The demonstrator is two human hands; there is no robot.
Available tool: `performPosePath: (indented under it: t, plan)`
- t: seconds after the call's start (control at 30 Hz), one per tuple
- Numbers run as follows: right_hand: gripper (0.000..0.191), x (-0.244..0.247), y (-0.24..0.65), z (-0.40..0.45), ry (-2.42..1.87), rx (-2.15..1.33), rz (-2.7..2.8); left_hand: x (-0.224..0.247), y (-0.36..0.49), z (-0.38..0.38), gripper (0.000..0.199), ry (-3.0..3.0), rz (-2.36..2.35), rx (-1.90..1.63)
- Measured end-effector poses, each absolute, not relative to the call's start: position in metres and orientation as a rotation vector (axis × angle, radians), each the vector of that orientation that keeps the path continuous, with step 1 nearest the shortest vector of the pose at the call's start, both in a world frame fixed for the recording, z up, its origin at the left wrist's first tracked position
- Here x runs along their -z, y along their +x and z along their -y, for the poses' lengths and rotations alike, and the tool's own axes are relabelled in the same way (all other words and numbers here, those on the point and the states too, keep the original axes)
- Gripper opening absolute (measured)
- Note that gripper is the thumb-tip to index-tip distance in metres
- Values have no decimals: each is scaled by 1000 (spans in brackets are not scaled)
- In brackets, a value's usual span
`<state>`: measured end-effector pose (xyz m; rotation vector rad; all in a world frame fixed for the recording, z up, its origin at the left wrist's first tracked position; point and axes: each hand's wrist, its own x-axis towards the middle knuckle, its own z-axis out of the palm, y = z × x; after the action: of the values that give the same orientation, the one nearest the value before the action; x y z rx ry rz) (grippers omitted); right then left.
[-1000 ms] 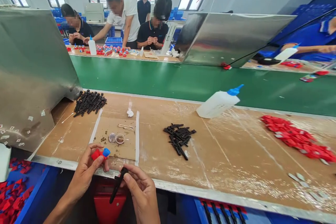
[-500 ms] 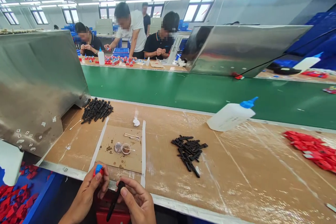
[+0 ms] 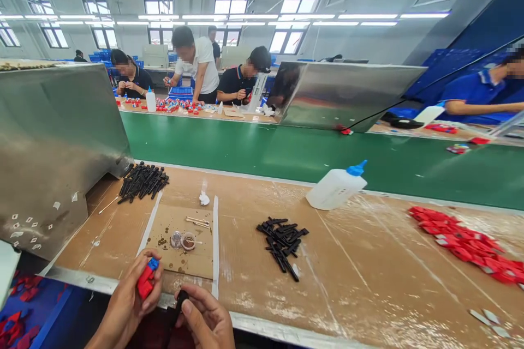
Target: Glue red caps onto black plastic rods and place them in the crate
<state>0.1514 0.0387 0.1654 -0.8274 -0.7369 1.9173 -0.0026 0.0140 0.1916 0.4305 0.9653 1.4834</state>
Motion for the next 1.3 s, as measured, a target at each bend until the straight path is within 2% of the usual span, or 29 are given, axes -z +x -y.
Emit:
performPosePath:
  t: [0.07,0.2,0.37,0.47,0.6,0.9,1.07,1.3]
  plan:
    - [30,-169,153,-38,-821,-1928,755,-196,-5,-13,26,362,-797,-1476]
    - [28,-169,157,-38,-828,-1958,781,-203,-7,-8,42,358,-715,-1444]
    - [28,-170,158,-34,-846,-1960,753,-204,-8,-3,35,349,-783,-1440]
    - [29,-175,155,-31,-879,-1934,697,-192,-10,-4,23,388,-978,-1435]
    - [30,-178,154,-31,-900,-1950,669,-178,-10,-2,32,516,-1136,-1404]
    - [30,-185,153,-30,-907,-1941,609,-205,-23,14,21,196,-844,-1460]
    - [31,-183,152,-30,-918,-1921,649,-198,-21,12,20,137,-973,-1520]
    - [29,-175,152,-32,-1058,-1703,960,-195,2,-2,19,147,-833,-1562]
